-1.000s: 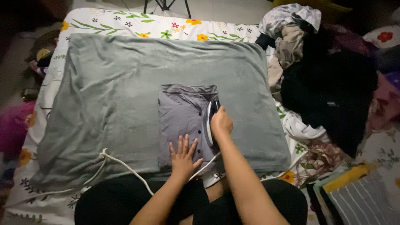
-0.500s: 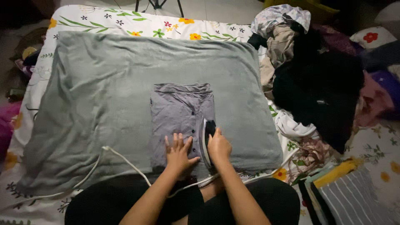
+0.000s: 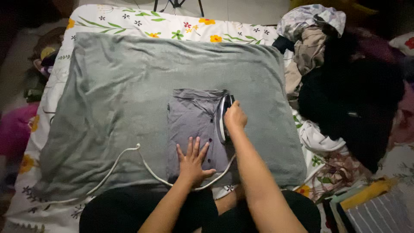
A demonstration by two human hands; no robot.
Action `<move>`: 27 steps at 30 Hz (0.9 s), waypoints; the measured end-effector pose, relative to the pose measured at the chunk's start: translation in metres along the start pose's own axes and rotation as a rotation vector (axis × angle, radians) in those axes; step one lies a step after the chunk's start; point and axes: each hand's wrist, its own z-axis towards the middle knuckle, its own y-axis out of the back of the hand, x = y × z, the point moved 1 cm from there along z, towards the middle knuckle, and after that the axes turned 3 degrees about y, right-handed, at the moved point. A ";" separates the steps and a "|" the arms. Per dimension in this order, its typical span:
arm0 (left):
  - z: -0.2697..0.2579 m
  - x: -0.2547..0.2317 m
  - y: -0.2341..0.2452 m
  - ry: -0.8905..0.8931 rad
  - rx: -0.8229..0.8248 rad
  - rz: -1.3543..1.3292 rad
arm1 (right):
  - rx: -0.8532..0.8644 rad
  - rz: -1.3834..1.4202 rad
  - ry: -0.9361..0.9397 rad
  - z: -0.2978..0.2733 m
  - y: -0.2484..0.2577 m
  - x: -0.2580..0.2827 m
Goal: The person irons a grey button-up shirt laid out on a bed. They smooth the fabric with their hands, use an electric iron to press the shirt, and fold the sleeves and body of the garment.
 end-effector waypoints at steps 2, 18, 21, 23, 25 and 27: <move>-0.004 0.001 0.004 -0.014 -0.008 -0.026 | 0.034 0.027 0.034 -0.021 0.006 -0.015; 0.003 0.004 -0.012 -0.003 0.003 -0.023 | -0.028 -0.002 -0.007 0.008 -0.021 -0.007; 0.004 0.007 -0.014 -0.027 -0.054 -0.045 | -0.031 0.032 -0.018 0.042 -0.025 -0.001; 0.005 0.005 -0.014 -0.001 0.016 -0.019 | 0.012 0.041 -0.056 0.048 -0.017 0.002; 0.003 0.004 -0.010 -0.018 -0.035 -0.021 | 0.065 0.063 -0.040 0.035 -0.004 -0.001; 0.004 0.003 -0.005 -0.013 -0.016 -0.015 | 0.109 0.058 -0.009 0.006 0.010 -0.008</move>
